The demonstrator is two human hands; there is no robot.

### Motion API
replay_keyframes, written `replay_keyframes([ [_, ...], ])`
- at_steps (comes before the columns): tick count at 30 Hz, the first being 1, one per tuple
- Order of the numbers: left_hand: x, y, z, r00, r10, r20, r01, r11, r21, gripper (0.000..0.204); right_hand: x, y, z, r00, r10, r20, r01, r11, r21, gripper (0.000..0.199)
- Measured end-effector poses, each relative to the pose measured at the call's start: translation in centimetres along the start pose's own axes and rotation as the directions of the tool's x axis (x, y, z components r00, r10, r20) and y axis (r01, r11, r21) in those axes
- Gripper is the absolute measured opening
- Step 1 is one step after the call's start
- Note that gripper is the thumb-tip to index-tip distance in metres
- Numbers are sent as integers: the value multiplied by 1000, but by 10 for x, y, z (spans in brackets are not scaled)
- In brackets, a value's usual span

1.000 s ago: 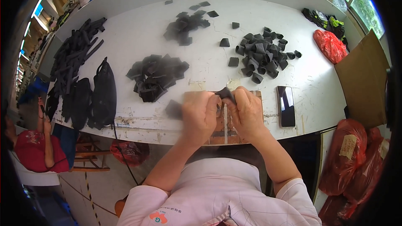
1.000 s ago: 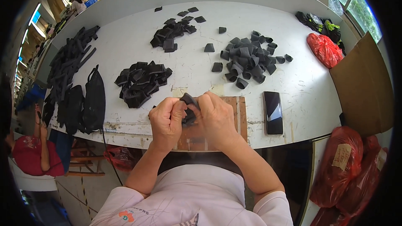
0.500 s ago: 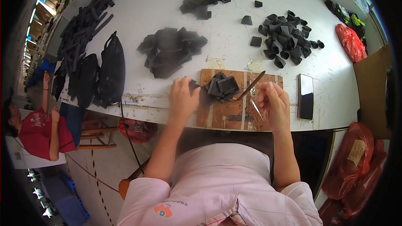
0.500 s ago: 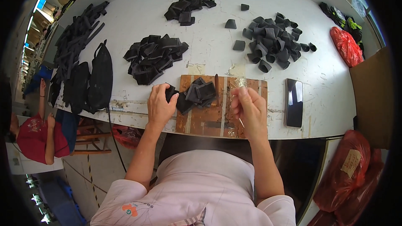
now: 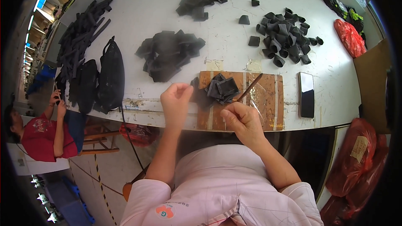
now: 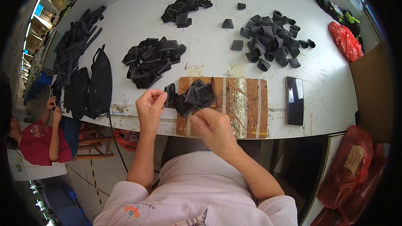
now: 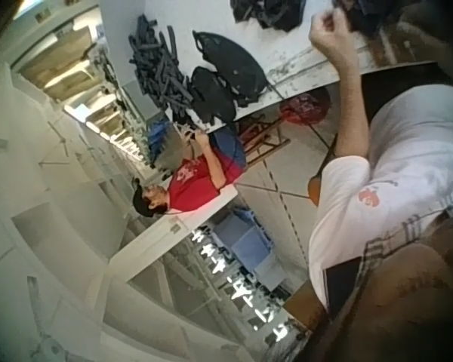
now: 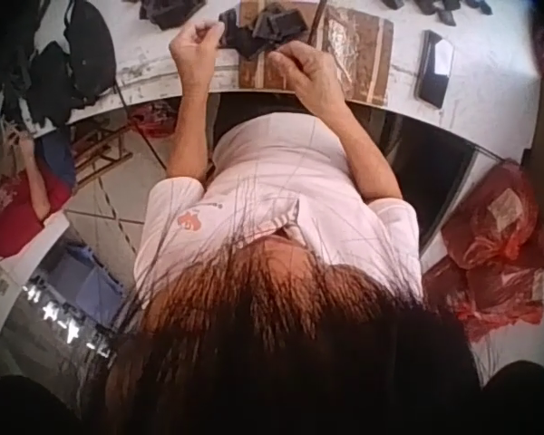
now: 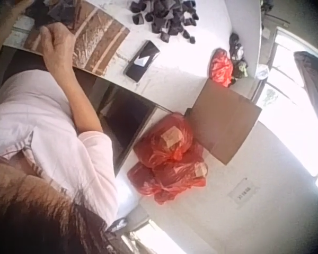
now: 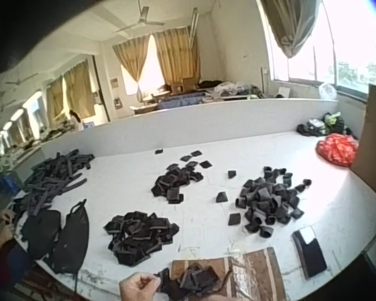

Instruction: Manually assembling black foam parts into specific components at a workbench.

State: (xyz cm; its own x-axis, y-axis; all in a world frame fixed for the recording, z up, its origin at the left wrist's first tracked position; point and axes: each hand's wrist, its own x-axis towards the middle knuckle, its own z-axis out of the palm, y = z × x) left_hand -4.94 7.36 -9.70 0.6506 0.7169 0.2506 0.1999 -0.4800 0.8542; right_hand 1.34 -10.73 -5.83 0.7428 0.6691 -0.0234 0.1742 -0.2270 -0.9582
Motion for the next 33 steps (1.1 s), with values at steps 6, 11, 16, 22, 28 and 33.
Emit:
replay_keyframes([
  [6,-38,83,1,901,-184,393,390,741,-547,5,6,-9,12,939,-218,-266,233,972,28,11],
  [11,-52,67,24,958,282,-49,-286,953,-104,4,5,-7,10,842,-421,-336,336,898,-283,12],
  [16,-38,79,16,773,-276,572,630,219,-745,13,3,7,2,908,-165,-385,131,985,-113,7],
  [22,-41,86,17,793,-223,567,605,400,-689,18,-5,-6,-23,942,242,232,-304,328,894,4],
  [28,-4,110,14,539,273,797,797,-473,-376,17,8,-60,-55,996,-14,90,-49,748,662,20],
  [33,9,107,21,516,117,849,767,-503,-397,21,41,-54,-72,973,-7,231,-149,746,649,23],
])
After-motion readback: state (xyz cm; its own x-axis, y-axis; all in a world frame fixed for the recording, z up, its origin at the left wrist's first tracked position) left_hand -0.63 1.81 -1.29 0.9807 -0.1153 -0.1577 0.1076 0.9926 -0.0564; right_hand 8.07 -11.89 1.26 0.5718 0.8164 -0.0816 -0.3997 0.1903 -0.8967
